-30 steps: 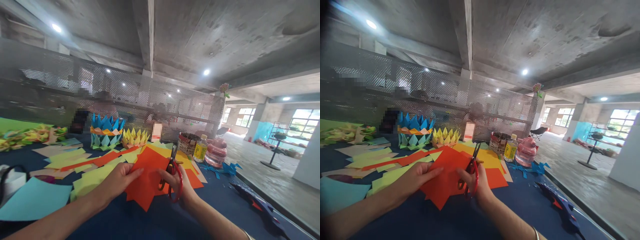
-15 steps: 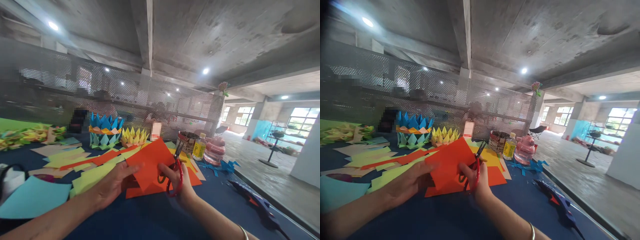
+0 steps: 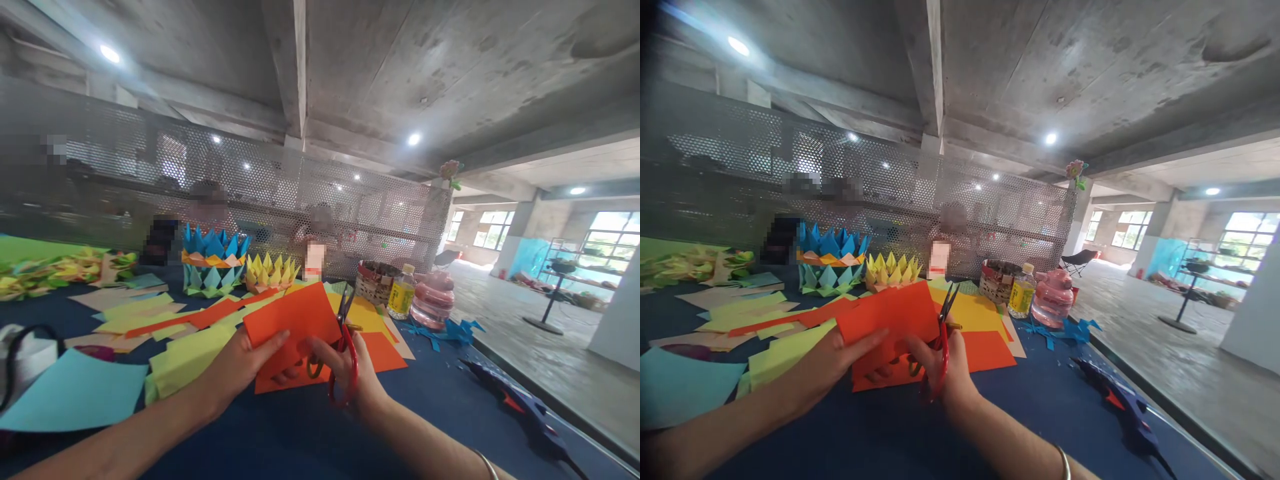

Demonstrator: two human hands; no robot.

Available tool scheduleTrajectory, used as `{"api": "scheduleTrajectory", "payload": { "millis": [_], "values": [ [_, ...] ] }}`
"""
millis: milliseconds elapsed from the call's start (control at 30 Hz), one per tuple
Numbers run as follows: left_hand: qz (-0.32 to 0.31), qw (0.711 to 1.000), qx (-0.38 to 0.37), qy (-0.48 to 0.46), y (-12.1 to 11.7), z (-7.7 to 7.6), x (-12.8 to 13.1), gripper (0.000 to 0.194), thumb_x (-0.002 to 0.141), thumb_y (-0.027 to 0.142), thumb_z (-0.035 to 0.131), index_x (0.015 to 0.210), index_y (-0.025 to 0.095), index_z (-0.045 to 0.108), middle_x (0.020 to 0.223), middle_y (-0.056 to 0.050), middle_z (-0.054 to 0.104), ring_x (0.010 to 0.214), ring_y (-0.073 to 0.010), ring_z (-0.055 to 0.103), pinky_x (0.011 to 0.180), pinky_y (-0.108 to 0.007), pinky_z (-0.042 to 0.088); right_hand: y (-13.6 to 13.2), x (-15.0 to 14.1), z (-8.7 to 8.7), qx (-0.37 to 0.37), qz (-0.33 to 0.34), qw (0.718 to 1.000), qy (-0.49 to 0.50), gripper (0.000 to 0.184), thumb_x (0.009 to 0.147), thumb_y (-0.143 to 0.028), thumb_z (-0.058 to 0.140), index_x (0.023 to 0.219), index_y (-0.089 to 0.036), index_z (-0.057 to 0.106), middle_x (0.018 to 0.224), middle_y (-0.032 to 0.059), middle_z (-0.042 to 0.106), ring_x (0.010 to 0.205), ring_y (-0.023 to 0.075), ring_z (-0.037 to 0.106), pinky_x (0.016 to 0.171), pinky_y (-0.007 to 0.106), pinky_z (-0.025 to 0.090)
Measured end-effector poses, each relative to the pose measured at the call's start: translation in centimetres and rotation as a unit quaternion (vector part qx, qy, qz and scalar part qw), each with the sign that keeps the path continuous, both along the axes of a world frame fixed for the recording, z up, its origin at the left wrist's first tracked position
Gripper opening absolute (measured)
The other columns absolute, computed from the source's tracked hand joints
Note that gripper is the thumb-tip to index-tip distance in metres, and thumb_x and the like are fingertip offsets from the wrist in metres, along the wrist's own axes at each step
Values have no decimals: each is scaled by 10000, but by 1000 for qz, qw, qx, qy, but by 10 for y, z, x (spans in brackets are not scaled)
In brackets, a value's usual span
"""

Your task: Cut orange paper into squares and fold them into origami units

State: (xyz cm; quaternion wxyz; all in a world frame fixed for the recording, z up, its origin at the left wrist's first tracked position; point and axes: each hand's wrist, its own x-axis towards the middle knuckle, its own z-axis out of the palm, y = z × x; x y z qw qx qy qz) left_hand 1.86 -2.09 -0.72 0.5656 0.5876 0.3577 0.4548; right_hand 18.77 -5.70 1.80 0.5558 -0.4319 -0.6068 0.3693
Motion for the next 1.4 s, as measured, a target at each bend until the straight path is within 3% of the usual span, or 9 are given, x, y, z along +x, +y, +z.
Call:
{"api": "scheduleTrajectory", "payload": {
  "millis": [100,200,400,600,833,1000,1400],
  "values": [
    [41,999,13,-11,3,8,-4,446,723,528,714,939,141,666,699,-74,762,648,-257,733,632,-346,588,7,2,-12,-33,10,998,44,432,727,-585,702,692,-196,517,602,-15,531,532,123,522,528,244,457],
    [82,996,30,-35,6,18,-9,444,721,506,715,945,127,656,729,-81,764,661,-249,733,667,-350,594,8,5,-16,-83,45,995,40,511,823,-689,540,691,-200,468,555,-41,492,474,105,493,484,226,415],
    [94,991,71,-63,10,24,-18,389,785,476,692,993,154,629,830,-65,770,688,-226,726,695,-356,589,-3,10,-2,-84,75,986,-125,506,854,-678,504,665,-213,438,461,-76,427,398,85,421,436,209,354],
    [67,994,52,-72,6,25,-15,486,740,503,717,1051,139,634,963,-106,771,790,-277,745,717,-377,588,-7,12,2,-42,68,972,-223,477,900,-595,487,617,-216,424,447,-61,426,439,97,437,480,216,362],
    [68,995,56,-51,1,28,-11,503,698,546,723,994,143,667,891,-85,780,753,-272,747,680,-353,582,-6,11,0,-37,76,969,-234,477,909,-587,487,615,-216,429,432,-59,439,410,97,431,443,218,321],
    [68,996,44,-48,-1,29,-11,480,681,525,736,973,148,678,932,-96,780,840,-299,743,696,-353,582,-6,11,1,-37,76,971,-223,474,901,-589,499,619,-213,440,436,-60,441,406,90,423,436,213,318],
    [63,996,62,-33,-3,30,-12,450,708,542,711,939,158,678,781,-54,769,732,-263,742,662,-335,583,-10,9,1,-63,65,974,-207,450,862,-621,531,683,-213,463,458,-63,427,396,92,405,406,210,295]
  ]
}}
